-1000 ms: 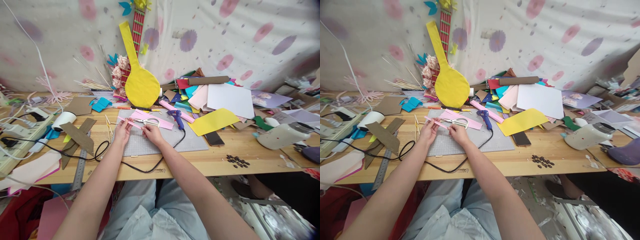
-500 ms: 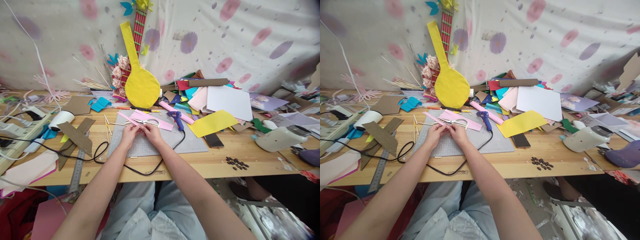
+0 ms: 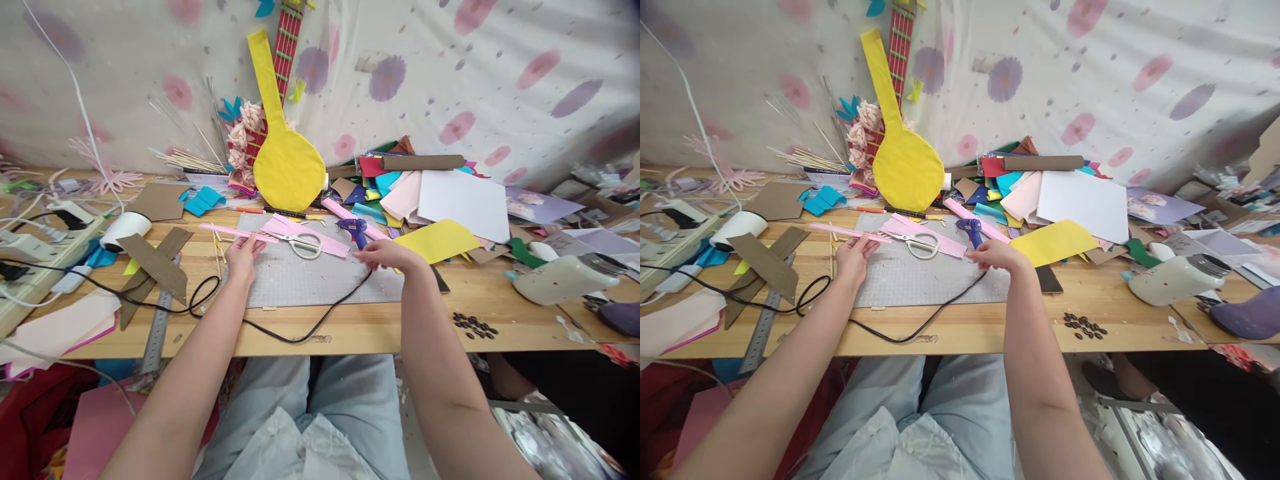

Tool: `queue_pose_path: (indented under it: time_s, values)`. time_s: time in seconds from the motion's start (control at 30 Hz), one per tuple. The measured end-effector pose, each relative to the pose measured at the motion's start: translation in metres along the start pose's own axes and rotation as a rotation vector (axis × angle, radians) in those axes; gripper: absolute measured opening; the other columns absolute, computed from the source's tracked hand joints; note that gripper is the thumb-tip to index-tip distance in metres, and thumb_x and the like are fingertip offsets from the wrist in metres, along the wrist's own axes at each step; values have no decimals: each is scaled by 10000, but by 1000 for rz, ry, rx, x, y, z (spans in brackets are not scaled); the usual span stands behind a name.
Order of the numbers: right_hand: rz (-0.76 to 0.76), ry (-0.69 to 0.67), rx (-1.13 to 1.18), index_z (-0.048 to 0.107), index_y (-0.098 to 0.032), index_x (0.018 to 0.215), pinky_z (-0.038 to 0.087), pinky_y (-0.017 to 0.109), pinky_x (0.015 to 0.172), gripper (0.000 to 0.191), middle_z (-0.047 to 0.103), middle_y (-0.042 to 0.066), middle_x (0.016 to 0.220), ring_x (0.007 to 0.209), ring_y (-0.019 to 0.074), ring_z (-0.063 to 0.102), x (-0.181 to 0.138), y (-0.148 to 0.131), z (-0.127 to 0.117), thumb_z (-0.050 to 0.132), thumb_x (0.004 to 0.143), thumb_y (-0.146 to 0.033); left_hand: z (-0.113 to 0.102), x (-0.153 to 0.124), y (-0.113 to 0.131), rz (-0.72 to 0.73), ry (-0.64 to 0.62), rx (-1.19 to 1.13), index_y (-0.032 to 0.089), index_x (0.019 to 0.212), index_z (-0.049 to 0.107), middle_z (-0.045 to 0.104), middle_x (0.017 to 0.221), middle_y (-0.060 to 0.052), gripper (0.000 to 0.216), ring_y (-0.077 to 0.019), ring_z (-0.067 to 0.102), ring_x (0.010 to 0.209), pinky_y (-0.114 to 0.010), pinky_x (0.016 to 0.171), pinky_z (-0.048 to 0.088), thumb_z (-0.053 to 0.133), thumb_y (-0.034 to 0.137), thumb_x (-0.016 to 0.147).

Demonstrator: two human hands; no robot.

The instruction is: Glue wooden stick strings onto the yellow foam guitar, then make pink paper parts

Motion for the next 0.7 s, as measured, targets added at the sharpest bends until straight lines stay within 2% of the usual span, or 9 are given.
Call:
queue_pose_path:
  time_s: [0.07,0.13,0.2,0.3,0.43,0.5,0.53,0.6,0.7]
  values:
    - [122,324,-82,594,-141,828,405,266,544,556,632,91,766,664,180,569,7,16,-5,547,599,-646,1,0,-3,9,0,25,105,722,586,654,739,-55,33,-112,633,661,-327,776,497,586,134,705]
    - [82,518,-53,563,-136,960,419,275,602,627,623,108,894,755,194,573,21,22,2,577,575,-631,2,-2,-5,16,-9,52,105,712,584,649,718,-47,39,-109,628,635,-326,763,501,594,141,700]
    - [0,563,-25,579,-129,946,420,283,661,575,623,120,907,806,207,574,39,22,15,602,585,-577,3,-5,-6,21,-22,74,107,698,582,645,697,-40,33,-106,622,610,-319,739,508,592,139,698]
    - [-7,650,58,611,-112,882,416,320,704,437,633,140,872,830,236,580,59,19,33,555,670,-489,5,-9,-5,15,-52,111,109,691,582,652,695,-40,35,-108,623,613,-302,710,516,579,141,705]
    - [-45,825,319,603,-108,919,430,328,696,436,635,121,857,803,221,581,59,11,41,527,688,-470,5,-9,-5,19,-58,148,113,710,586,662,721,-46,44,-112,628,632,-288,697,518,584,157,704]
    - [-174,824,506,589,-120,939,437,283,623,461,627,83,785,685,164,570,49,-1,40,518,690,-502,5,-8,-6,30,-52,153,114,717,588,663,728,-48,52,-113,628,632,-288,698,518,591,163,699]
    - [-267,771,584,582,-130,946,429,260,578,466,613,58,736,617,134,548,43,-9,40,504,699,-517,5,-7,-6,35,-51,155,115,716,588,663,730,-49,55,-114,628,631,-289,698,518,593,165,696]
    - [-386,590,643,587,-136,899,395,232,504,453,558,11,608,511,98,485,33,-27,41,531,681,-529,4,-6,-7,44,-51,155,115,712,585,662,732,-49,58,-115,627,631,-288,695,518,595,170,693]
    - [-420,317,558,596,-147,739,349,220,447,400,482,-23,491,446,80,421,27,-49,52,592,630,-532,4,-5,-9,55,-36,158,113,708,581,657,718,-48,59,-113,624,617,-286,682,518,589,171,695]
Point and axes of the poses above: each hand's wrist, its own x-axis towards the middle knuckle, its own z-axis out of the palm, y = z × x, the point moved 1 cm from there along x, towards the middle knuckle
